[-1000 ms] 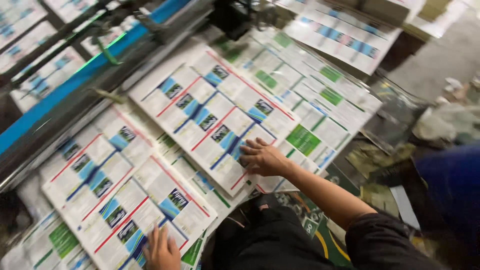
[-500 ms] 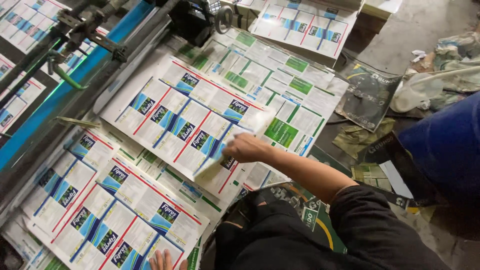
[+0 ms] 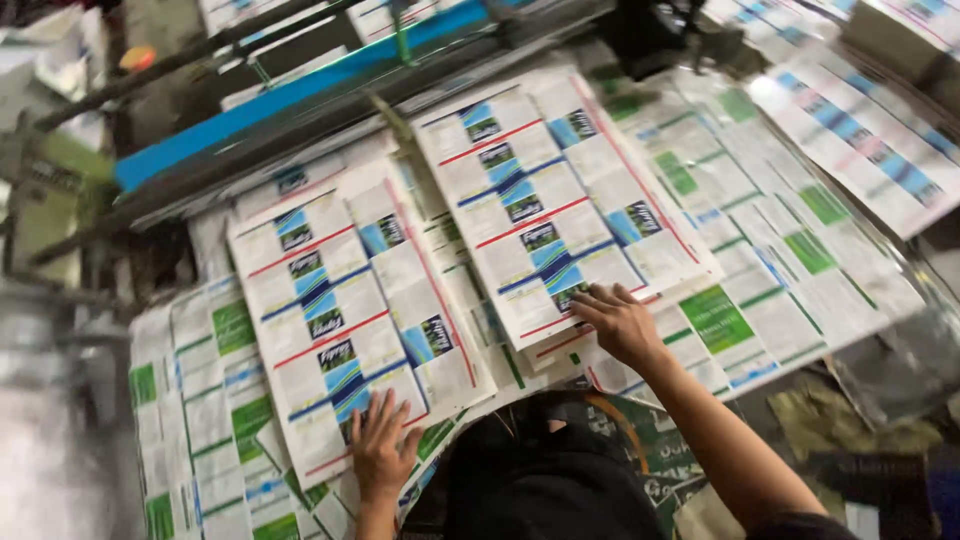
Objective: The person repeatedly picks up printed paper sheets from a conveyor and stacks them into two neat piles on the table. The hands work continuously, aligning each sheet before placing it down.
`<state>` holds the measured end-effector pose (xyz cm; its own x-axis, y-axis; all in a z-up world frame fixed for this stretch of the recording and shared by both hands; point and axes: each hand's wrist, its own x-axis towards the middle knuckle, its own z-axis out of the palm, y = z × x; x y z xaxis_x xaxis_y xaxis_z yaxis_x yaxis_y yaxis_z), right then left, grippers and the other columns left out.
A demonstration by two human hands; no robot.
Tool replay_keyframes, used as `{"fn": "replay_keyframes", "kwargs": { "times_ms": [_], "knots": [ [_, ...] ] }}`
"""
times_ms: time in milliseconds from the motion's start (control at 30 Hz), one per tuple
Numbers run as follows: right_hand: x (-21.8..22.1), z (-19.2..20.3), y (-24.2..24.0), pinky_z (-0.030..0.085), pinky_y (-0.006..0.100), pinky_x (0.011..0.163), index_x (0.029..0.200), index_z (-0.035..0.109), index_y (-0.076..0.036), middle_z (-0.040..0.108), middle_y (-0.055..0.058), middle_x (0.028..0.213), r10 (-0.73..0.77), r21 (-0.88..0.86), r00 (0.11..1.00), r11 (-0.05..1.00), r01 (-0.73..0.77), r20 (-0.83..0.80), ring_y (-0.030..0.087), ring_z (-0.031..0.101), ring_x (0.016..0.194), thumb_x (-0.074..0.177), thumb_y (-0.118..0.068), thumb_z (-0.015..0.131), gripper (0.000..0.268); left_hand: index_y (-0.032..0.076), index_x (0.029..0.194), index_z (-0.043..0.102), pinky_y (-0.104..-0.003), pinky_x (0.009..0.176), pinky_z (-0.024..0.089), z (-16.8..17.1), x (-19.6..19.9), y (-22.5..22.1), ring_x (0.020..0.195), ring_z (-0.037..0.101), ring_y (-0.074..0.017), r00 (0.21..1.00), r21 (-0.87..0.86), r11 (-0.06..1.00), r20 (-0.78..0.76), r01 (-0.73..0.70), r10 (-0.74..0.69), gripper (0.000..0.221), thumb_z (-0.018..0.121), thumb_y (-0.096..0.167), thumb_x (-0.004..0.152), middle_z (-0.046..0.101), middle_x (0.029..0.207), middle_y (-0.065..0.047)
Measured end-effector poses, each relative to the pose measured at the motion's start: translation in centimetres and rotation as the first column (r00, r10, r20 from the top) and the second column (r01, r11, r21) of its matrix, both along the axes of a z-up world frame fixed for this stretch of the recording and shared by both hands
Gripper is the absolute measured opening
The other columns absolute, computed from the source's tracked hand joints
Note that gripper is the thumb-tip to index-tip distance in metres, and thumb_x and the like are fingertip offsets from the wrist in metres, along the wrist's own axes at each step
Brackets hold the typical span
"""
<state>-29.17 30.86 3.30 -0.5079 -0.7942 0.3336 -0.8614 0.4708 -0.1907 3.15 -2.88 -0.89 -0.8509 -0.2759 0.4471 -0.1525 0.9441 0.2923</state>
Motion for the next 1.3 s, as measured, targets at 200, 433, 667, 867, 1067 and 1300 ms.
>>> {"fn": "replay_keyframes", "kwargs": {
  "times_ms": [200,433,667,867,1067,1300],
  "knots": [
    [-3.9,-1.9,-2.9,0.049,0.046,0.101,0.121,0.072,-0.014,0.071,0.004,0.133,-0.017,-0.1,0.999,0.995,0.014,-0.029,0.028,0.061,0.128,0.08,-0.002,0.062,0.043,0.013,0.12,0.075,-0.06,0.116,0.032,0.6,-0.2,0.6,0.14,0.052,-0.0338,0.999,0.055,0.997,-0.011,-0.044,0.045,0.048,0.063,0.052,0.093,0.063,0.142,-0.01],
    [-8.6,-1.7,-7.9,0.049,0.048,0.103,0.122,0.071,-0.013,0.069,0.005,0.134,0.032,-0.13,0.997,0.991,-0.041,-0.067,0.029,0.061,0.13,0.081,-0.002,0.06,0.044,0.012,0.119,0.076,-0.059,0.116,0.03,0.5,-0.1,0.5,0.14,0.051,-0.0329,0.998,0.089,0.995,-0.027,-0.053,0.055,0.049,0.063,0.052,0.093,0.063,0.142,-0.011],
    [-11.7,-2.5,-11.2,0.038,0.059,0.115,0.127,0.07,-0.019,0.065,0.003,0.142,-0.074,-0.084,0.997,0.994,0.072,-0.027,0.03,0.055,0.136,0.089,-0.006,0.057,0.043,0.013,0.121,0.077,-0.061,0.118,0.024,-0.6,-0.1,-0.1,0.144,0.046,-0.0354,0.996,0.211,0.975,0.066,-0.068,0.056,0.052,0.053,0.054,0.098,0.062,0.145,-0.009],
    [-11.4,-3.6,-10.8,0.036,0.062,0.117,0.132,0.068,-0.019,0.061,0.009,0.146,-0.201,-0.135,0.974,0.973,0.187,-0.1,0.035,0.053,0.138,0.084,-0.005,0.056,0.051,0.015,0.107,0.08,-0.061,0.115,0.028,-1.3,-0.5,0.1,0.138,0.052,-0.0353,0.993,0.145,0.984,0.053,-0.108,0.101,0.043,0.051,0.046,0.099,0.067,0.138,-0.009],
    [-11.0,-2.9,-10.9,0.041,0.059,0.113,0.129,0.069,-0.012,0.067,0.011,0.138,-0.228,-0.246,0.973,0.946,0.212,-0.04,0.033,0.059,0.132,0.087,-0.005,0.057,0.045,0.015,0.096,0.071,-0.046,0.087,0.055,6.2,-3.5,-0.7,0.096,0.076,-0.0254,0.893,0.16,0.924,0.356,-0.347,0.274,0.018,0.058,0.028,0.1,0.078,0.11,-0.005],
    [-10.9,-3.0,-10.6,0.046,0.056,0.108,0.121,0.071,-0.008,0.071,0.009,0.131,-0.22,-0.317,0.974,0.929,0.192,-0.054,0.031,0.063,0.127,0.091,-0.005,0.06,0.032,0.006,0.109,0.062,-0.054,0.1,0.053,16.2,-3.5,3.0,0.11,0.072,-0.028,0.971,-0.128,0.969,-0.139,-0.211,0.193,0.019,0.058,0.0,0.092,0.075,0.114,-0.014]
  ]
}}
